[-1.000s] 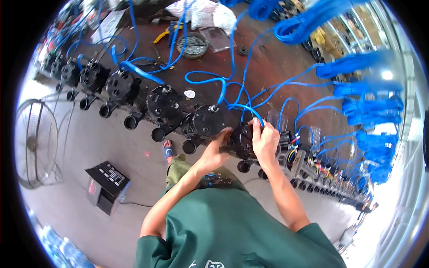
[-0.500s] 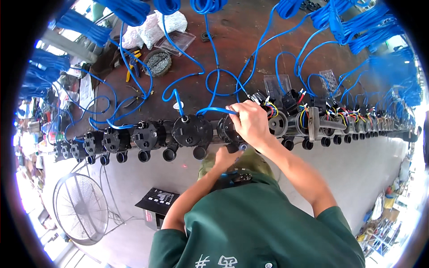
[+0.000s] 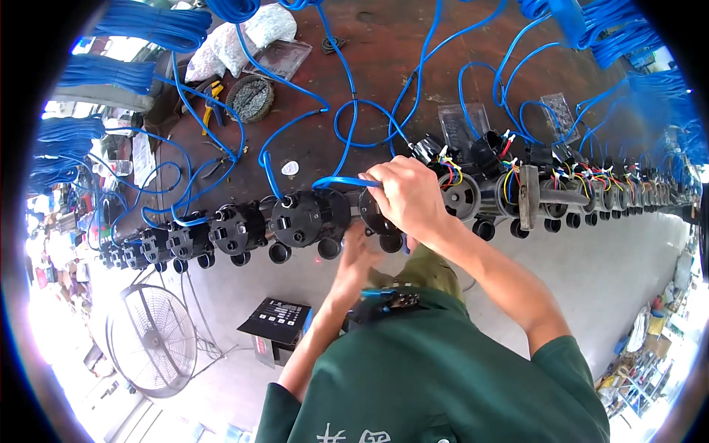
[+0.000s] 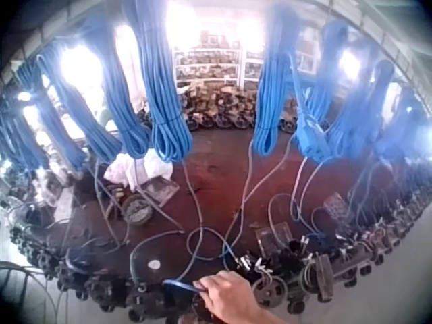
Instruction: The person assembles a line of water pumps by using a hammer to tap components into place and connecting blue cables to the motor housings.
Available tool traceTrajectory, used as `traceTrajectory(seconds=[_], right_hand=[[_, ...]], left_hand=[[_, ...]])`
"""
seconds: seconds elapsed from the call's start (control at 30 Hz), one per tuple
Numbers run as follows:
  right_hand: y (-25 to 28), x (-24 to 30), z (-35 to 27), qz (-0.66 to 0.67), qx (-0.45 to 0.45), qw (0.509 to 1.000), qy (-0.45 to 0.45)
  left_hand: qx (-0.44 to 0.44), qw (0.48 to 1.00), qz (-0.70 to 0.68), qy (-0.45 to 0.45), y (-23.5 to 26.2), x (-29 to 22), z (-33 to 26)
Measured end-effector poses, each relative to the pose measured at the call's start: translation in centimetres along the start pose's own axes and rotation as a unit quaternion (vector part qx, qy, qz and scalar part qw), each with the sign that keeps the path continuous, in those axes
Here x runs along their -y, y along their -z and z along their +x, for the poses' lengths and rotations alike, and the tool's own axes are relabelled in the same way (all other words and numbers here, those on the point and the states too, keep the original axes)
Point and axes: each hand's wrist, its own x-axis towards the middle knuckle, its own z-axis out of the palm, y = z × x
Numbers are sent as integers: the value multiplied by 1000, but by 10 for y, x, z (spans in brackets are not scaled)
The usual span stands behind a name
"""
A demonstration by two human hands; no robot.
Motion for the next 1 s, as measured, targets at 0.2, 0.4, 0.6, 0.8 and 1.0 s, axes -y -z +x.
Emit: traceTrajectory(seconds=[0.2, 0.4, 0.6, 0.8, 1.0], right_hand=[[2, 1, -2, 2, 22, 999, 28], [-1, -5, -1, 48, 36, 998, 23], [46, -19, -4, 260, 113, 953, -110], [194, -113, -94, -211, -5, 952, -222], [207, -137, -149, -351, 153, 899, -213]], left_hand=[[63, 983, -58, -161, -34, -67, 23], [54, 982, 60, -173, -35, -66, 39], [62, 975, 94, -192, -39, -71, 46], [-19, 960, 105, -260, -39, -49, 52], [-51, 956, 121, -262, -49, -53, 54]])
